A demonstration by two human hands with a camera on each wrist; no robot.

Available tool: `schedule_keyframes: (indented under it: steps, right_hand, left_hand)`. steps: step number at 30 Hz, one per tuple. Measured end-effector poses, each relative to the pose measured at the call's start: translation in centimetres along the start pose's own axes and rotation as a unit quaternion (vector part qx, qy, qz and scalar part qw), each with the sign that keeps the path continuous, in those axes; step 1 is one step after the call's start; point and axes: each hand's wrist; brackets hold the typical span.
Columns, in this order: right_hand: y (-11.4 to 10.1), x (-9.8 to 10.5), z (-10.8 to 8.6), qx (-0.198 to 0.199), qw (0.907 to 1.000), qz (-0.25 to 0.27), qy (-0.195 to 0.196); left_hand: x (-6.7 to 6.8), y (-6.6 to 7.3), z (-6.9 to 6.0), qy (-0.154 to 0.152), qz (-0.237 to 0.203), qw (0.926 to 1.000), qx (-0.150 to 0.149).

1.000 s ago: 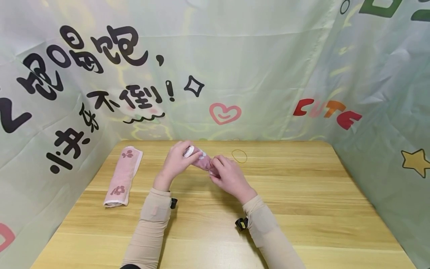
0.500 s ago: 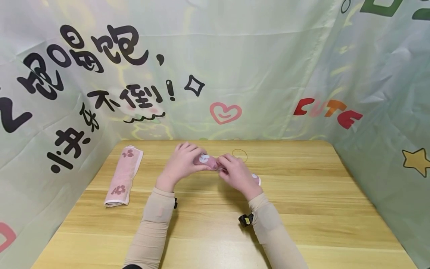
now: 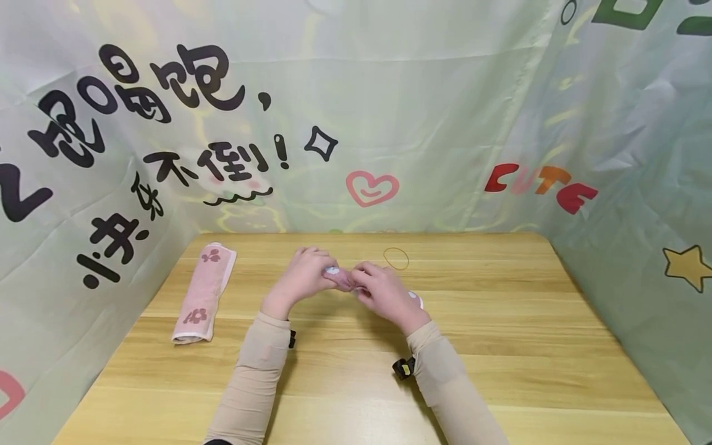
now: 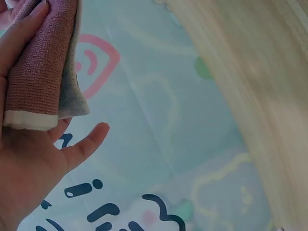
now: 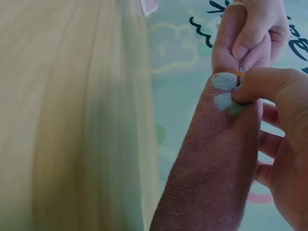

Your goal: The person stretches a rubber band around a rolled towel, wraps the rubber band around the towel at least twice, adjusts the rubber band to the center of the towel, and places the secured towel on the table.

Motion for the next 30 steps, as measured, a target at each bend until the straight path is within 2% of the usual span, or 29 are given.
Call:
schedule_keyframes:
  steps: [3,11,17,30]
  right_hand:
    - [-0.2,-0.3,-0.1,0.010,0.9999,0.011,0.002]
    - [-0.8,-0.4,-0.2,-0.035,0.9968,0.057,-0.043]
    - [-0.9,-0.4,-0.1,-0.040,0.9957,0.064,-0.053]
    - [-0.3,-0.2,0.0,-0.008,0.9981,0.053,-0.028]
  left_hand:
    - [0.2,-0.3,-0.1,-0.011,-0.015,0.9998,-0.005]
    - [1.0,-0.5,-0.3,-0.038,-0.033,0.9987,-0.012]
    - [1.3,-0.5,-0.5,-0.045,-0.047,0.9979,-0.011]
    - [1.4,-0.7,-0.5,-0.040,-0.069,0.9967,-0.012]
Point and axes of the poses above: each hand's wrist, its own z-axis towards the middle knuckle, its own x-axis out of the back of the hand, y = z × x, and after that the axes turned 11 degrees about -x, right-handed
